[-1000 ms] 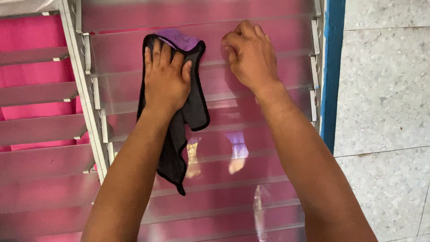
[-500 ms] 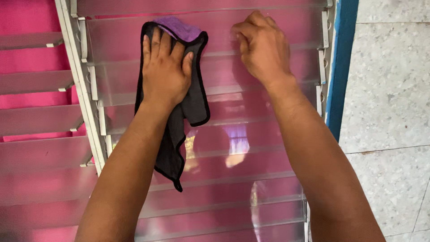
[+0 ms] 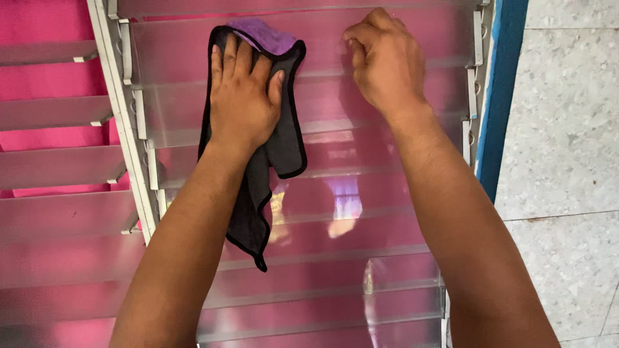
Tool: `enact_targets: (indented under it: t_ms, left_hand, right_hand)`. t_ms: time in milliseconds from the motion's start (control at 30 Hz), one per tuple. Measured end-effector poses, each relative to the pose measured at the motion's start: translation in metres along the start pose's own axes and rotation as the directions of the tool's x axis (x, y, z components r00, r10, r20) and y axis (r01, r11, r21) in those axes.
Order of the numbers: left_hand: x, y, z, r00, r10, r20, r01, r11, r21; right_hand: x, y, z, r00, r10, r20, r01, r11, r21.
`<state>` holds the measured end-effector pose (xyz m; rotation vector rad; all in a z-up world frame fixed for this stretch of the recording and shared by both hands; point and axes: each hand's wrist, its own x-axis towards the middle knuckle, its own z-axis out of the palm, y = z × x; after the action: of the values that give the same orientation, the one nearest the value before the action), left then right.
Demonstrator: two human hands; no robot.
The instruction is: The person wipes a translucent pink window shutter with a cloth, then dips the cloth into a blue bucket of water to rinse it. They wring out the cloth and continue wiping the shutter surface with both hands.
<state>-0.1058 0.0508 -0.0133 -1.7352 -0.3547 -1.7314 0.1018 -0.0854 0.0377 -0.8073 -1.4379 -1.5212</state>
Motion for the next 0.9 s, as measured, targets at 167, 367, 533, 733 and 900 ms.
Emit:
enact_targets:
  t_ms: [167,367,533,733,900]
  left_hand:
    - [0.0000,0.0002,-0.0004,0.999,-0.009,0.033,0.008,0.999,0.043]
    - [0.0000,-0.0005,-0.0018,1.000,-0.006,0.027,0.005,0.999,0.032]
    - [0.0002,0.0019,-0.0023,0.999,-0.048,-0.002,0.048,0.998,-0.049]
    - [0.0036,0.0011,-0.0041,1.000,-0.015,-0.010,0.015,1.000,-0.019]
    - [0.0039,0.0020,-0.0009,1.000,0.009,-0.015,-0.009,1.000,0.030]
  right_hand:
    - [-0.0003,-0.0027,0.0039,0.999,0.027,0.031,-0.026,1.000,-0.017]
    - [-0.0005,-0.0014,0.0001,1.000,0.000,0.012,0.000,1.000,-0.016]
    - [-0.0005,-0.0026,-0.0018,0.999,-0.018,0.029,0.019,0.999,-0.030]
    - [0.0021,-0.0002,-0.0048,0.999,0.007,0.039,-0.009,0.999,0.052]
    - [0.0024,0.0016,-0.0027,1.000,0.001,0.022,-0.002,0.999,0.051]
